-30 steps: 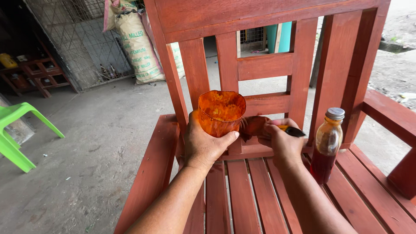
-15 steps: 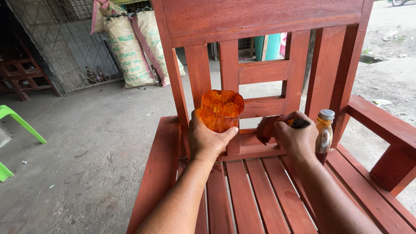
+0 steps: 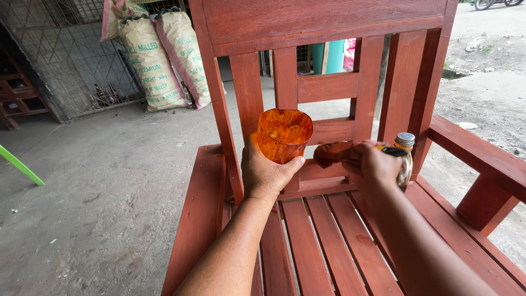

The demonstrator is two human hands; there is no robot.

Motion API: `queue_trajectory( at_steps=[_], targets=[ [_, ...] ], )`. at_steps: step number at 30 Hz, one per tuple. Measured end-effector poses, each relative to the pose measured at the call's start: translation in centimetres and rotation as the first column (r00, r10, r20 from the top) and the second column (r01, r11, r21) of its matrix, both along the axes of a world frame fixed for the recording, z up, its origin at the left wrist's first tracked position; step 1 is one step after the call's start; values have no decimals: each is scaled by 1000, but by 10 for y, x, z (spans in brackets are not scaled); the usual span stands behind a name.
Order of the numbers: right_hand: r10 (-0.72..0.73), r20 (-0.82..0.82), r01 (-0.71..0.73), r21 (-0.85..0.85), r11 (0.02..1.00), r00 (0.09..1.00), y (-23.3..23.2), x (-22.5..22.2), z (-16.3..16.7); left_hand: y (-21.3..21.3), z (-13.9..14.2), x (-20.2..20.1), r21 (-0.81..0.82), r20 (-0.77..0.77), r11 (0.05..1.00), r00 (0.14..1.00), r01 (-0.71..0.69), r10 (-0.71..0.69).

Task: The person pours reddish-brown liquid from a bottle into a small container and uses a brush to apply it to the backrest of a wooden chair. The person repeatedly dips the brush into the container and paints the chair's vertical and horizontal slats.

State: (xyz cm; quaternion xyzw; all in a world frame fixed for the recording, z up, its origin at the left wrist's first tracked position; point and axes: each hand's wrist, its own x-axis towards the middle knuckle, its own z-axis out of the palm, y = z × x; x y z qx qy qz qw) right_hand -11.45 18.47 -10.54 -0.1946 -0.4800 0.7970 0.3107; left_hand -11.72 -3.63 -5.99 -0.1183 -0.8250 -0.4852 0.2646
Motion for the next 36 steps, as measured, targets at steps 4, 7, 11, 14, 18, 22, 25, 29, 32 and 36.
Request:
queue_trajectory(
  at_steps=[4,7,11,14,18,22,25,29,32,36],
  targets=[
    [55,-87,-66,-127,990,995,-38,-21,-8,1,1,2,2,-20,999,999,-32,32],
    [107,-36,-107,3,994,994,-47,-29,-6,1,1,4,19,-13,1000,1000,23,-23],
    [186,26,-188,140,972,982,-36,-23,-5,3,2,5,27,18,999,1000,25,-25],
    [194,66,-201,131,971,979,-35,-20,-5,4,1,4,26,32,999,999,40,-41],
    [145,20,-146,65,987,989,-46,-23,-7,6,-2,3,-13,32,999,999,31,-31],
    [126,21,-127,245,961,992,-47,-1,-11,4,-4,2,-4,24,999,999,35,-35],
    [166,15,-160,354,921,986,-43,27,-1,3,-3,0,-7,-3,1000,1000,8,-8],
    [-43,141,-110,899,425,989,-24,68,22,3,-2,-2,14,3,1000,1000,17,-18],
    [54,-41,34,993,112,998,-25,68,27,2,-4,-3,-11,-33,1000,999,-2,1],
    [109,-59,62,998,-18,992,-47,38,10,1,-6,-6,-30,-23,999,999,-41,40]
  ],
)
